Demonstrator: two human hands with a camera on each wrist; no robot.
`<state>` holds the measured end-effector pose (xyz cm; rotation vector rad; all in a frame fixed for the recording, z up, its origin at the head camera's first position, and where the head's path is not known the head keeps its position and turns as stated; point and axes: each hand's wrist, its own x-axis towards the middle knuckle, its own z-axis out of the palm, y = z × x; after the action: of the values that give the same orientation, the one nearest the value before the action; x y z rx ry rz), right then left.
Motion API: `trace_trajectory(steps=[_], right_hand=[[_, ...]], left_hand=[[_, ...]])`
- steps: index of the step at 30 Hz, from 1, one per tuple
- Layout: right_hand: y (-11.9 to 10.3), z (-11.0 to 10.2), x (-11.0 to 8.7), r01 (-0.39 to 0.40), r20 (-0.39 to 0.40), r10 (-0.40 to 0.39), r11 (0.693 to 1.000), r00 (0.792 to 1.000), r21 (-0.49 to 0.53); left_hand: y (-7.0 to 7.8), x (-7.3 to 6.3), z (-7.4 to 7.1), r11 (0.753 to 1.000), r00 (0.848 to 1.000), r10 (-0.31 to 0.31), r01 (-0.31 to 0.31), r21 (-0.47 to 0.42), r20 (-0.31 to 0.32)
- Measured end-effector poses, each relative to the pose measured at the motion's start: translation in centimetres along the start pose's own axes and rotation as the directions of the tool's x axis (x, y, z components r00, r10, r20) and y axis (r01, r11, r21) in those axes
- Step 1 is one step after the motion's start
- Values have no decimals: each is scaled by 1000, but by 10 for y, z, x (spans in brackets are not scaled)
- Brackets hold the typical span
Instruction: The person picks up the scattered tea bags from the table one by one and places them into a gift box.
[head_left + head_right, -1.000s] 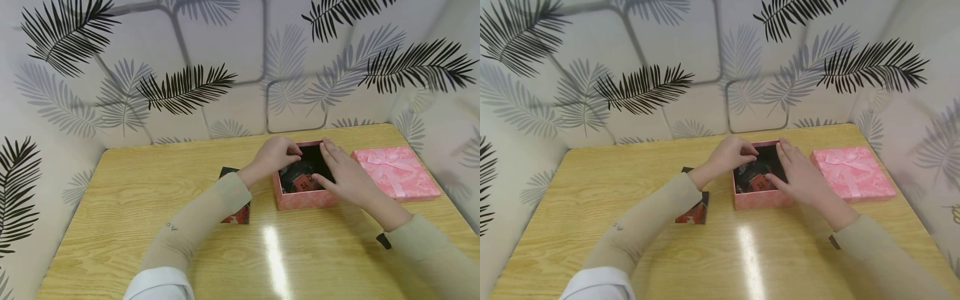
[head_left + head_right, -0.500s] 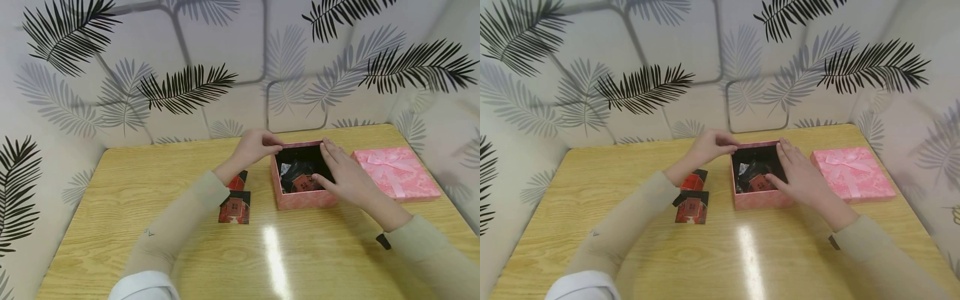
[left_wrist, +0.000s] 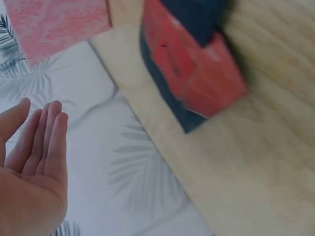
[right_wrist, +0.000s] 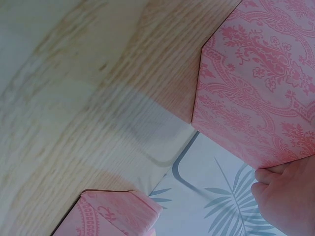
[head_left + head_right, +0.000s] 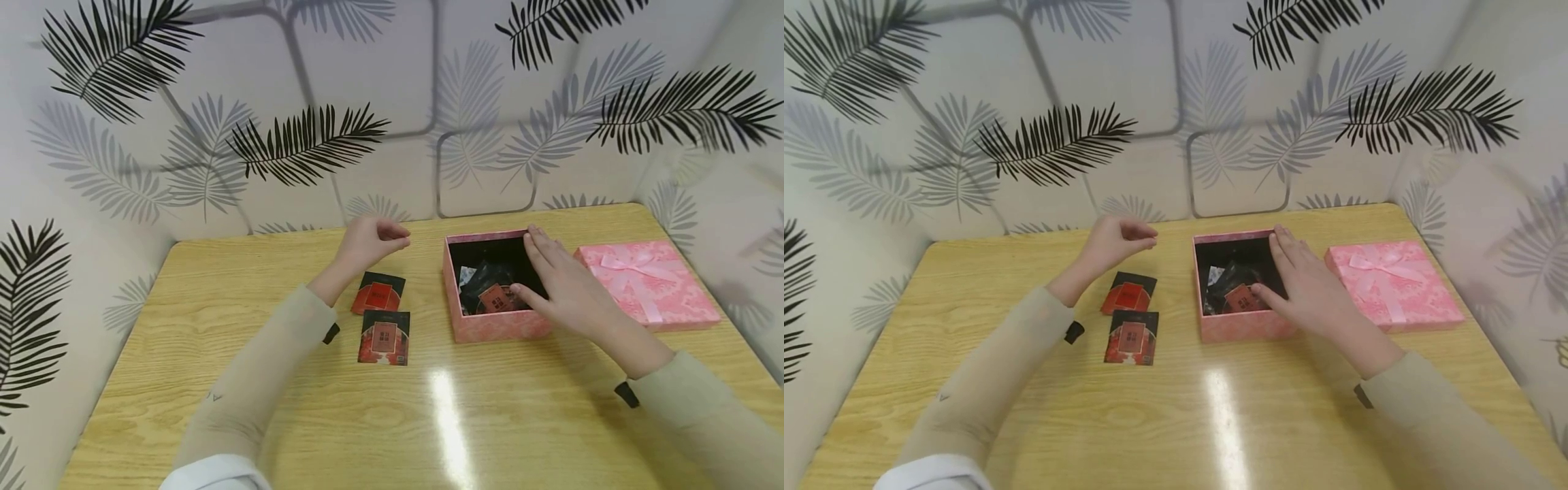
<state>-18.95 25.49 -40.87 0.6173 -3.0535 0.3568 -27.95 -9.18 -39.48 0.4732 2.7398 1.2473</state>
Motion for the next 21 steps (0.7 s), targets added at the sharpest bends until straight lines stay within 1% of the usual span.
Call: trace_trajectory(steps=[3,6,10,15,21], right_hand=[[0,0,0,2,-1,-2,1000,1000,-1],[0,0,0,6,1,-6,1000,1000,-2],[0,0,0,10,-2,-10,1000,1000,3],[0,1,0,12,-1,-12,1000,1000,5],[0,1,-1,8,0,-8,1000,1000,5]], left_hand=[[-12,-3,0,1000,1000,-8,8,3,-21],[-23,-5,-1,1000,999,-10,9,-14,-39],[-37,-8,0,998,999,-24,22,-53,-42],[-52,-13,0,997,999,-32,32,-65,-9],[-64,-21,0,999,998,-28,30,-21,63]])
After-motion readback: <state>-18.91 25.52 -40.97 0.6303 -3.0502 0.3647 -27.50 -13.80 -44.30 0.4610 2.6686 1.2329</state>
